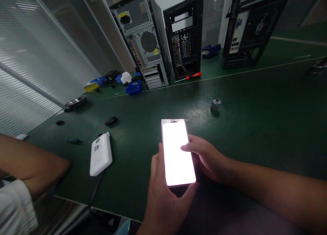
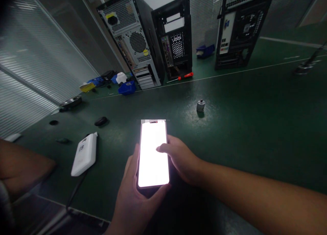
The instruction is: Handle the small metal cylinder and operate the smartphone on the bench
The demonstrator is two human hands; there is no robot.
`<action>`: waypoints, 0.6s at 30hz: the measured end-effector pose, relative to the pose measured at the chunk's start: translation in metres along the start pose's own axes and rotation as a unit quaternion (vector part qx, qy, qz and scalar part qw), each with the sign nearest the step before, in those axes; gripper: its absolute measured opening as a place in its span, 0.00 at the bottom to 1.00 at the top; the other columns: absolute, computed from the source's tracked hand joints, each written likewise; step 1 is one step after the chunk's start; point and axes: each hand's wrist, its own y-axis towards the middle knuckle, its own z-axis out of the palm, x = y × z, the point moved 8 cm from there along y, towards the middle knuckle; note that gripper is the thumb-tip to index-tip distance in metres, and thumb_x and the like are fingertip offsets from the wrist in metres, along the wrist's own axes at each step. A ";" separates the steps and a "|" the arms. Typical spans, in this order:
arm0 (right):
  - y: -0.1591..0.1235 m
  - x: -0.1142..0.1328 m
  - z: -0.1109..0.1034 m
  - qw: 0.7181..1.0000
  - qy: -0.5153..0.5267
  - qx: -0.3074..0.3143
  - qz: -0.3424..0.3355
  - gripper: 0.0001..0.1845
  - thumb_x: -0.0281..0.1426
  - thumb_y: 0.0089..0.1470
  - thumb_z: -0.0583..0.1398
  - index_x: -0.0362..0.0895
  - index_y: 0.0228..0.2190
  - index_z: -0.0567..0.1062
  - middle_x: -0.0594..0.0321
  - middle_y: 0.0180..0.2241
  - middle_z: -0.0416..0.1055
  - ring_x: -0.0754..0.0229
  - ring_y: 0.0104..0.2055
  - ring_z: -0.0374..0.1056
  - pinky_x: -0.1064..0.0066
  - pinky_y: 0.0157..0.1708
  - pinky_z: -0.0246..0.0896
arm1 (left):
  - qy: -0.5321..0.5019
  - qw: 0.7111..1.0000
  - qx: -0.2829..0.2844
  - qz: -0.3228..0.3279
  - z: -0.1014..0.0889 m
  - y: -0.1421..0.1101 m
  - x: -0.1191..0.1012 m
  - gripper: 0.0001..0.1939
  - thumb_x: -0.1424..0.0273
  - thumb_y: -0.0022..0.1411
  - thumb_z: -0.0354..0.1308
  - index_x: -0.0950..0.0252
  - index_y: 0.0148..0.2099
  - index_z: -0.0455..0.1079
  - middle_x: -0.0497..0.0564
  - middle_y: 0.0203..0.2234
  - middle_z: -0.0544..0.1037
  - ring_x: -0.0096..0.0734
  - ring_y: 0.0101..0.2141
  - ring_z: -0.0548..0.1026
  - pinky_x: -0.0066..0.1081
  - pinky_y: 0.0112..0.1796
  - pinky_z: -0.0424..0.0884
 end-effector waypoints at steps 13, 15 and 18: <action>0.000 -0.001 0.001 1.000 -0.009 0.015 0.002 0.26 0.25 0.39 0.64 0.41 0.44 0.71 0.53 0.43 0.76 0.51 0.41 0.73 0.57 0.41 0.66 | 0.010 1.000 0.012 0.011 0.001 0.001 0.001 0.51 0.65 0.52 0.67 0.60 0.71 0.43 0.60 0.56 0.64 0.52 0.54 0.67 0.52 0.50 0.71; 0.000 -0.002 0.000 1.000 -0.010 0.010 0.007 0.27 0.25 0.38 0.65 0.41 0.44 0.71 0.53 0.43 0.76 0.51 0.41 0.73 0.57 0.42 0.66 | 0.006 1.000 0.012 0.012 0.001 0.001 0.001 0.50 0.65 0.53 0.67 0.60 0.71 0.44 0.60 0.56 0.64 0.52 0.54 0.67 0.52 0.51 0.70; 0.001 -0.004 -0.001 1.000 -0.019 0.005 0.011 0.28 0.24 0.37 0.66 0.41 0.45 0.70 0.53 0.43 0.76 0.51 0.42 0.73 0.56 0.43 0.66 | -0.003 1.000 0.011 0.017 0.001 0.000 0.000 0.49 0.65 0.53 0.67 0.59 0.71 0.44 0.59 0.56 0.64 0.50 0.55 0.67 0.50 0.52 0.70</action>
